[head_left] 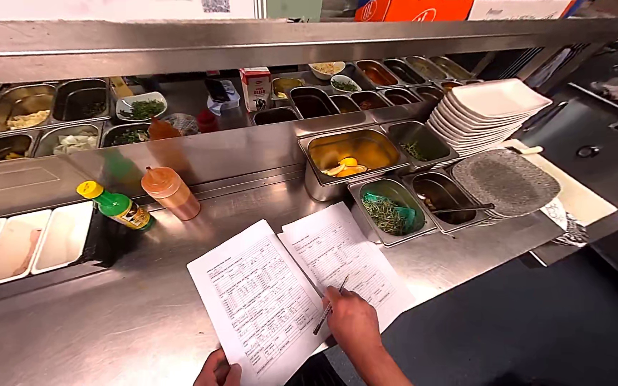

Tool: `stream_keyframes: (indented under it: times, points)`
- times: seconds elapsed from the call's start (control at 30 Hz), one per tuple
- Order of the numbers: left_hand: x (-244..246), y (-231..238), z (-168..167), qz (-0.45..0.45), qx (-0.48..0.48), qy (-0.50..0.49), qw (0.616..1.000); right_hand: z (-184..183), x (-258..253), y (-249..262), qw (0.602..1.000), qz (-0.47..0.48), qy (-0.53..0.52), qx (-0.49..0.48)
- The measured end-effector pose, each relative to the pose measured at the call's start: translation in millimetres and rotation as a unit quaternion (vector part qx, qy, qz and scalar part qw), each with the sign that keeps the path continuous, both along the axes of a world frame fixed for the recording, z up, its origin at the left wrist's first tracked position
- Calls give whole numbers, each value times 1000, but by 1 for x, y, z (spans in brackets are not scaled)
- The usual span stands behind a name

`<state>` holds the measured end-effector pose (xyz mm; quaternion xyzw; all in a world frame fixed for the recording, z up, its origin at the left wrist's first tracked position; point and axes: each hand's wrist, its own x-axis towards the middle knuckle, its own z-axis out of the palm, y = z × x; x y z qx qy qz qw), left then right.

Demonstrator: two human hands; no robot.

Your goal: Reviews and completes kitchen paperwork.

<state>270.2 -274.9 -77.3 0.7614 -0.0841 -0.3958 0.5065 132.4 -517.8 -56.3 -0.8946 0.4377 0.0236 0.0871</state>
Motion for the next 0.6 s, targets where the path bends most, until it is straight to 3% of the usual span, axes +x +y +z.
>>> stream_keyframes:
  times: [0.07,0.2,0.27,0.33,0.4,0.5,0.6]
  points:
    - [0,2,1,2,6,5,1000,14,-2,-3,999,-4,26,33]
    - [5,6,4,-12,12,33,999,24,-6,0,989,27,-77,-127]
    - [7,7,6,-16,19,44,999,34,5,14,979,70,-115,-152]
    - [8,5,7,-12,20,45,999,41,23,40,982,124,-108,-97]
    - [9,3,10,2,21,56,998,41,45,63,983,174,-57,22]
    - [11,1,11,33,13,71,997,34,77,78,958,226,6,175]
    - [13,-1,11,39,20,38,998,20,81,81,938,266,-36,217]
